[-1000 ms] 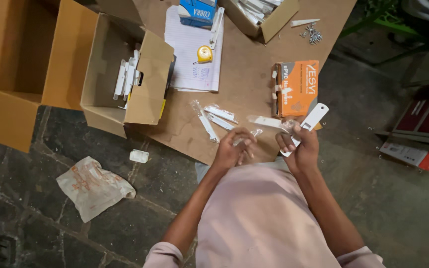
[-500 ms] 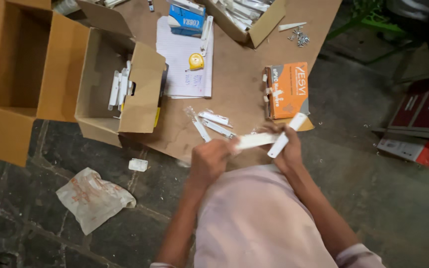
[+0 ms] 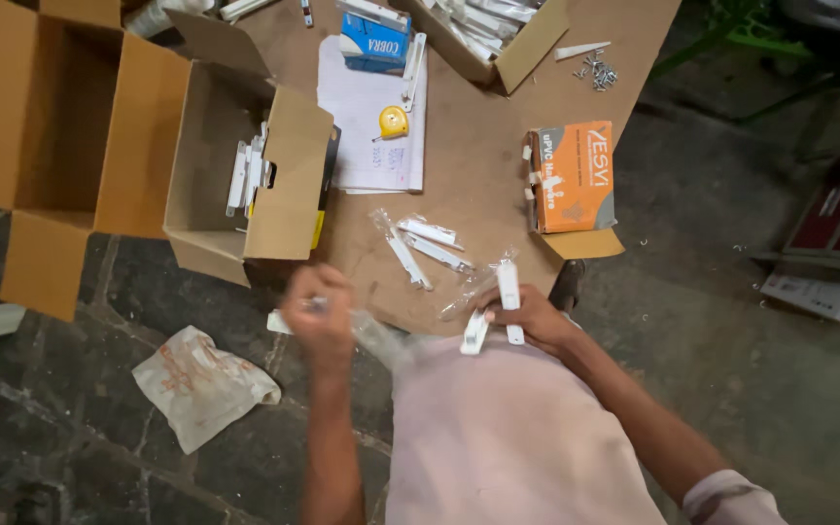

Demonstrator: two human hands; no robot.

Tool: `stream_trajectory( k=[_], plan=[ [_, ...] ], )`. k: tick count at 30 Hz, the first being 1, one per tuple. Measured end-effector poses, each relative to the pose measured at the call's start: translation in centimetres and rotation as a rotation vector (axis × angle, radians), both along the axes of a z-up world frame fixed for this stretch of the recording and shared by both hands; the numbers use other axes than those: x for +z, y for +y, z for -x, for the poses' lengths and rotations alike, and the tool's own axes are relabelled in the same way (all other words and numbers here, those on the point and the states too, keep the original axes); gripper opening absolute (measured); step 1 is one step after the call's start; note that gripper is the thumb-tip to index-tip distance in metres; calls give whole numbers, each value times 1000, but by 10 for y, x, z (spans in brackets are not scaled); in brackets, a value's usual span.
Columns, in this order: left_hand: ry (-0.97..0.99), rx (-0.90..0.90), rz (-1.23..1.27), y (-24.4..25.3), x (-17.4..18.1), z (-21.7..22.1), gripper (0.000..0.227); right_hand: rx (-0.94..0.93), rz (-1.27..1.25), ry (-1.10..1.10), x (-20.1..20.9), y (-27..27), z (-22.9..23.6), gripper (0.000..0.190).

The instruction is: The person sorts white plastic hardware pieces from a table into cardboard boxes. They pick up individual pieces, inspect them, and place them into boxes, occasionally handling small plastic bags containing similar items.

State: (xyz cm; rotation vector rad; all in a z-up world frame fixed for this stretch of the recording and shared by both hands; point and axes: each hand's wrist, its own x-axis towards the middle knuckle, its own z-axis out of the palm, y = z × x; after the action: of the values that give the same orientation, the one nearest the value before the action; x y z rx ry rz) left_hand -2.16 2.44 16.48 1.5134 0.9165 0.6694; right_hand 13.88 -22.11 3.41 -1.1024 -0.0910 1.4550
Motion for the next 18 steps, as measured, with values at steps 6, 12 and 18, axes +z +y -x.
stream_trajectory(
  k=[6, 12, 18],
  plan=[
    [256, -544, 150, -67, -43, -3, 50, -388, 66, -707, 57, 5, 4, 5],
    [-265, -410, 775, -86, -29, -29, 48, -199, -357, -1321, 110, 5, 8, 14],
    [-280, -500, 719, -69, -10, -41, 48, -234, -395, -1201, 136, 5, 7, 19]
  ],
)
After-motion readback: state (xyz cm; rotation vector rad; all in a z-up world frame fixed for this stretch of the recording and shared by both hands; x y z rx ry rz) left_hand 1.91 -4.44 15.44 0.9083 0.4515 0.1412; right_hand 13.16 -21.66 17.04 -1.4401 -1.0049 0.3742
